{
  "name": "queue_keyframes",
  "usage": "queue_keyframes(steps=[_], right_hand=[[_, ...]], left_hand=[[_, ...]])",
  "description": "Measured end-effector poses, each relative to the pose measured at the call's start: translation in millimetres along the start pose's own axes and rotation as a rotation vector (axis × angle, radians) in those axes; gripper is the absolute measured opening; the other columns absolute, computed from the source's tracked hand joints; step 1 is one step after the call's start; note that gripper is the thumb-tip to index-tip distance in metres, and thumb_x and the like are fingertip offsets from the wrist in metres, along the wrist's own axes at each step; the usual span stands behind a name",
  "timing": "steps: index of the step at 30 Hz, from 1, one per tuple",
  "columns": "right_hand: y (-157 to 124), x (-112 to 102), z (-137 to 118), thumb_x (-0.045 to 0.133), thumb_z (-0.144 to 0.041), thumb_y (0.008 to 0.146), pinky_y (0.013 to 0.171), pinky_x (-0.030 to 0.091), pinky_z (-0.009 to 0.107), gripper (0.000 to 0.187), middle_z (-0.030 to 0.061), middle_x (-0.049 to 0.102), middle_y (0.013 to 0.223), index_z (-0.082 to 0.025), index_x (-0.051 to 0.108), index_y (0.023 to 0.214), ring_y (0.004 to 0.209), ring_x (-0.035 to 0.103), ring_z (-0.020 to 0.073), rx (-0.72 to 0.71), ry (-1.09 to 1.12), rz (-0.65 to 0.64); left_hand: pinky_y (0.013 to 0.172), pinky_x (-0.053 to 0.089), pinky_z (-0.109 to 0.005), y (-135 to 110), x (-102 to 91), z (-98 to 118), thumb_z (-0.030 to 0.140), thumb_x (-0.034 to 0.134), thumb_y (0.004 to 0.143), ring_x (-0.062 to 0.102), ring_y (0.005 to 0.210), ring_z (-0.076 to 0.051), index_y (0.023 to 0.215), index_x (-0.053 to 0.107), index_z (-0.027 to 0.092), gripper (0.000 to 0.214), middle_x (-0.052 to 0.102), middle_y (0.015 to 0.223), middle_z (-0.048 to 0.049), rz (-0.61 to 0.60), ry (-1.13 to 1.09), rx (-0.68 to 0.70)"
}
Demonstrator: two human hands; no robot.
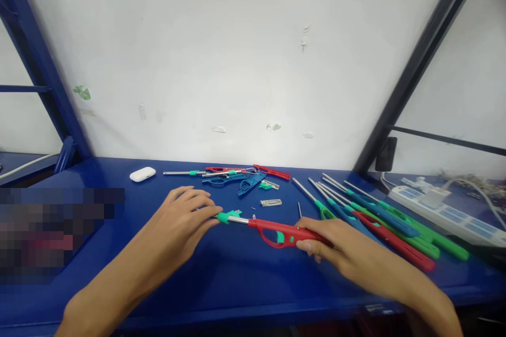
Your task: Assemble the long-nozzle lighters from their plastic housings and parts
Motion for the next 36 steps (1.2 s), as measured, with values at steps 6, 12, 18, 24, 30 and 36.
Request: queue_keyframes(steps=[6,12,18,24,30,36], right_hand=[[2,2,-17,0.045,-0.059,0.109,0.077,0.044,0.031,0.038,-0.0016,0.075,0.093,-0.032,0.071,0.109,0.089,0.068,0.0228,-0.009,-0.019,0.009],[-3,-2,-16,0.045,-0.059,0.109,0.076,0.048,0.031,0.039,-0.0012,0.079,0.102,-0.035,0.073,0.121,0.092,0.072,0.0239,-0.038,-0.046,0.059],[-3,-1,-14,0.048,-0.059,0.108,0.086,0.054,0.034,0.04,0.0009,0.08,0.118,-0.035,0.076,0.124,0.106,0.074,0.0275,-0.096,-0.053,0.14],[-5,-2,-15,0.049,-0.058,0.108,0.089,0.056,0.035,0.041,0.0023,0.08,0.124,-0.033,0.077,0.125,0.112,0.074,0.0288,-0.127,-0.066,0.186],[-7,0,-17,0.051,-0.055,0.108,0.092,0.057,0.037,0.038,0.0029,0.08,0.125,-0.034,0.076,0.128,0.111,0.074,0.0289,-0.122,-0.063,0.189],[-4,8,-19,0.055,-0.048,0.106,0.097,0.057,0.042,0.037,0.0079,0.079,0.126,-0.029,0.075,0.131,0.114,0.073,0.0323,-0.156,-0.067,0.251]], left_hand=[[0.09,0.045,-0.04,11,3.0,29,0.023,0.049,0.111,0.063,0.099,-0.024,0.107,0.067,0.022,0.018,0.073,0.104,-0.0022,-0.016,-0.145,-0.058],[0.089,0.048,-0.035,10,3.6,30,0.026,0.058,0.108,0.064,0.101,-0.021,0.118,0.065,0.027,0.012,0.072,0.111,0.0012,-0.044,-0.246,-0.155],[0.089,0.049,-0.039,13,0.6,41,0.018,0.038,0.112,0.061,0.094,-0.023,0.11,0.067,0.024,0.03,0.07,0.105,-0.0022,-0.171,-0.249,-0.117],[0.089,0.048,-0.036,11,-1.6,46,0.018,0.05,0.109,0.061,0.097,-0.022,0.115,0.066,0.025,0.019,0.067,0.107,-0.0016,-0.223,-0.283,-0.137],[0.08,0.046,-0.037,13,-1.9,48,0.011,0.047,0.107,0.059,0.085,-0.023,0.108,0.066,0.023,0.023,0.069,0.1,-0.0023,-0.198,-0.231,-0.09],[0.08,0.045,-0.035,6,-6.3,43,0.015,0.042,0.109,0.062,0.083,-0.021,0.109,0.064,0.025,0.024,0.069,0.096,0.0001,-0.211,-0.326,-0.157]])
Point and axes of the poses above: each hand's wrist, its own y-axis towards the middle knuckle, its own x-axis out of the palm, z = x × y, the point moved 2 cm from there along y, towards the middle knuckle
